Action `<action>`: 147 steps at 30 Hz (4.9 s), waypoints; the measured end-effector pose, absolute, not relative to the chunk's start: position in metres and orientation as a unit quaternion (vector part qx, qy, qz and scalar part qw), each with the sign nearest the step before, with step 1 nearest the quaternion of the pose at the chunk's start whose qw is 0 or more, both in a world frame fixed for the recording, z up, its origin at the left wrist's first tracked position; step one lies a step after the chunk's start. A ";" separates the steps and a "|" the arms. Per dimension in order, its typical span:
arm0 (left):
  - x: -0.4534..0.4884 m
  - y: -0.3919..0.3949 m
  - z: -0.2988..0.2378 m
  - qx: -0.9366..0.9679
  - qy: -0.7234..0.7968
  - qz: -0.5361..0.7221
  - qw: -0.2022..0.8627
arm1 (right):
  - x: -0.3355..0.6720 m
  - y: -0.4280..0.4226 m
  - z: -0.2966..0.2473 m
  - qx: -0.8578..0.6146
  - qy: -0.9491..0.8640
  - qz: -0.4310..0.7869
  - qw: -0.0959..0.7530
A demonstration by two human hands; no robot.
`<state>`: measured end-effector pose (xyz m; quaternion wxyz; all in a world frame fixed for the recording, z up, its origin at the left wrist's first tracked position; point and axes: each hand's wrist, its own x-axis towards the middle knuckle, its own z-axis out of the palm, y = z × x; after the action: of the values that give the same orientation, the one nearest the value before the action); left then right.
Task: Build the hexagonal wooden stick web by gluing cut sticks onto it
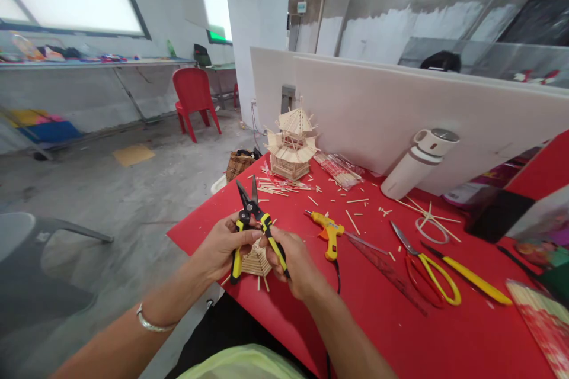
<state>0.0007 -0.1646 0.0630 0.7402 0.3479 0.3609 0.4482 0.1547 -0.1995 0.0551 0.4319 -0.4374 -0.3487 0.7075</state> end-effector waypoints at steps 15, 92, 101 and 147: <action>0.008 -0.170 0.052 0.291 0.405 0.477 0.724 | 0.169 -0.201 0.070 -0.452 -0.372 0.705 0.399; -0.033 -0.070 0.027 0.572 0.539 0.383 0.484 | 0.305 -0.087 0.039 -0.631 -0.742 0.179 0.139; -0.062 -0.017 -0.006 0.735 0.554 0.253 0.299 | 0.393 -0.034 -0.001 -0.639 -0.750 0.157 0.072; -0.080 -0.059 0.014 0.787 0.531 0.065 0.307 | 0.180 -0.223 -0.041 -0.637 -0.715 0.007 0.289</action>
<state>-0.0796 -0.0588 0.0137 0.3071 0.7872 0.5309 0.0648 0.1803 -0.2232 -0.0409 0.2893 -0.6366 -0.7149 0.0071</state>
